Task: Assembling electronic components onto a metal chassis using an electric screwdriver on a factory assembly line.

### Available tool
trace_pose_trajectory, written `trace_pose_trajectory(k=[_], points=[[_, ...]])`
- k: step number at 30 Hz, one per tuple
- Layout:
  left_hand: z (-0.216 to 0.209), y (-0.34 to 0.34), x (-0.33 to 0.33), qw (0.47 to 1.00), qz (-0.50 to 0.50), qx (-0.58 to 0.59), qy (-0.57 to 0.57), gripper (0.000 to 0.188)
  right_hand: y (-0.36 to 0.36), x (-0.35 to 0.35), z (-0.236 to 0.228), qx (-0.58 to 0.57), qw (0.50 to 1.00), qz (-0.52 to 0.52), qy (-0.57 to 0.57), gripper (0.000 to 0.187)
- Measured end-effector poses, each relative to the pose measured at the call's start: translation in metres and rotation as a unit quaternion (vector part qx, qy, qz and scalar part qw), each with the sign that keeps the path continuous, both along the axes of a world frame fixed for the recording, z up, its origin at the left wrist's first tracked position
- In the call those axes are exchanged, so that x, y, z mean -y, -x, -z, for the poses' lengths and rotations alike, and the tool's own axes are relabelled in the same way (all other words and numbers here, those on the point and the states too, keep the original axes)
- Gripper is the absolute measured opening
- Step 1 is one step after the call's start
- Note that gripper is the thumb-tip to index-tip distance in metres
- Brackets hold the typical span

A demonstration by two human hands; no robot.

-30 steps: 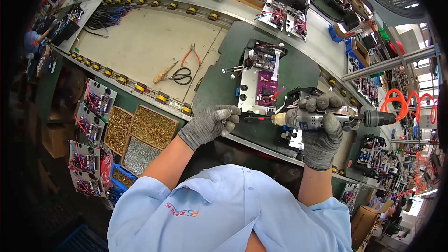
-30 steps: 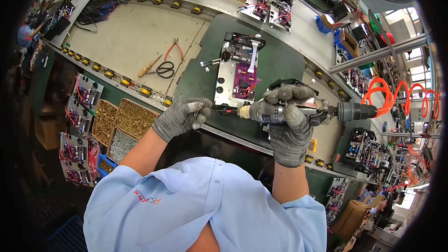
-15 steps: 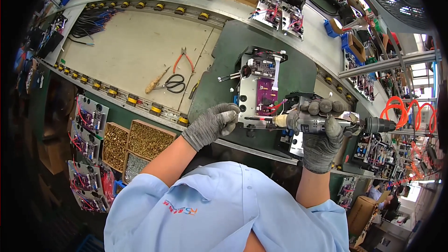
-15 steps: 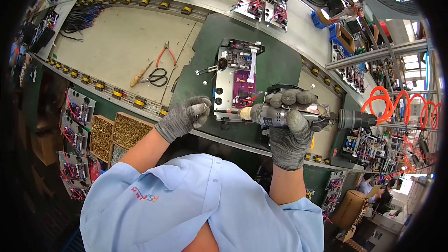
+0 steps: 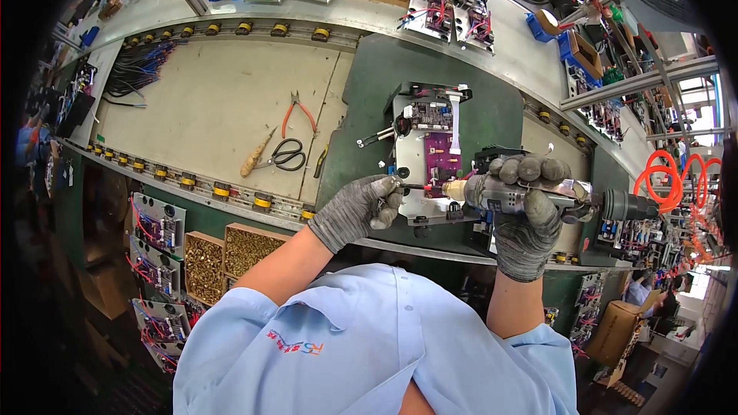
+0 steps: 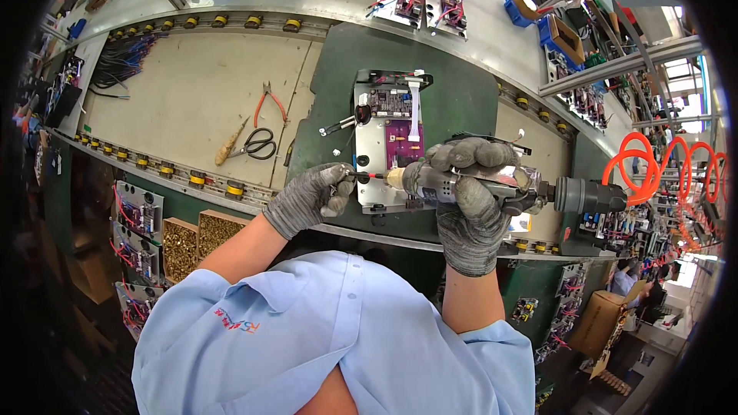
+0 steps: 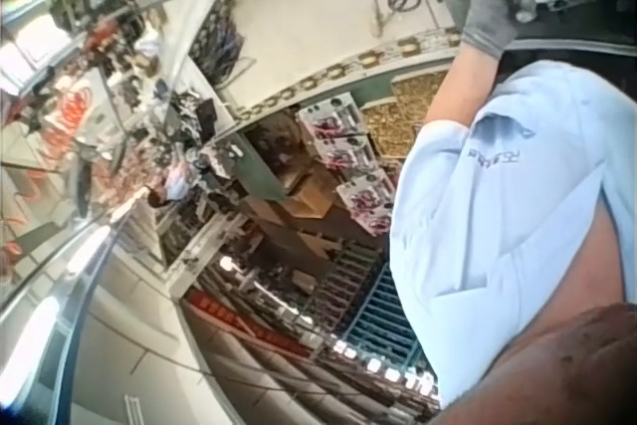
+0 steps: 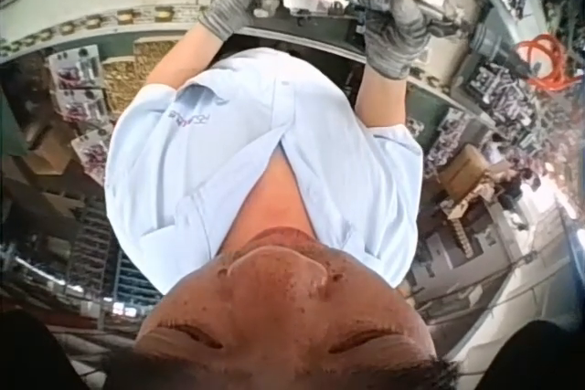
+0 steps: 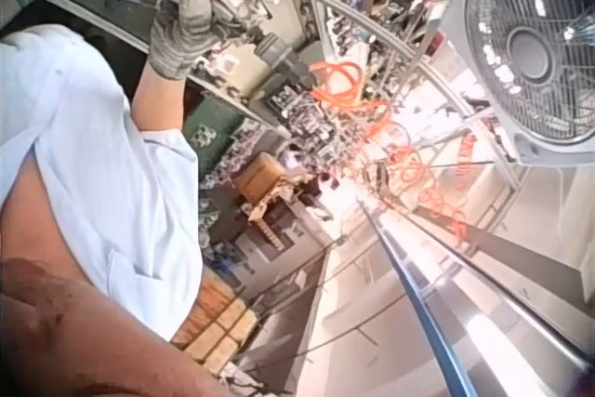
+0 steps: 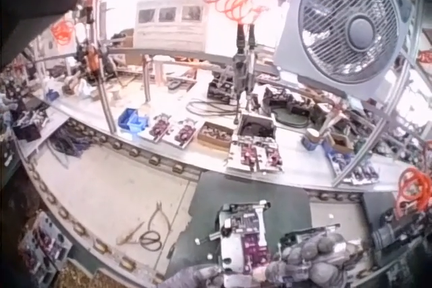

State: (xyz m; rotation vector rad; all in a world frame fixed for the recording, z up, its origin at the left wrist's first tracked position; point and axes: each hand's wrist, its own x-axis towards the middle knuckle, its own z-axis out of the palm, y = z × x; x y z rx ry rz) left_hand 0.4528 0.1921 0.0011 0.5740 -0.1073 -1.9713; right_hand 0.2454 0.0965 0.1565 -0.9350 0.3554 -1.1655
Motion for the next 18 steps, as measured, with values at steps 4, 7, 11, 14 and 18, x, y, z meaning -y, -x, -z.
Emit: trace_pose_trajectory(k=[4, 7, 11, 14, 18], points=[[-0.010, -0.005, 0.006, 0.999, 0.034, 0.030, 0.013, 0.036, -0.002, 0.001, -0.003, -0.004, 0.999, -0.023, 0.031, 0.041], [-0.019, -0.004, 0.007, 0.995, 0.062, 0.073, 0.025, 0.040, -0.003, 0.000, 0.004, -0.015, 0.998, -0.007, 0.060, 0.041], [-0.016, -0.007, 0.008, 0.992, 0.070, 0.099, 0.023, 0.041, -0.006, -0.005, -0.003, -0.018, 0.999, 0.006, 0.039, 0.041], [-0.010, -0.011, 0.008, 0.994, 0.071, 0.086, 0.018, 0.041, -0.005, -0.004, -0.008, -0.005, 1.000, 0.006, 0.026, 0.039], [-0.016, -0.010, 0.009, 0.994, 0.068, 0.081, 0.025, 0.038, -0.006, -0.004, -0.005, 0.007, 1.000, 0.018, 0.003, 0.039]])
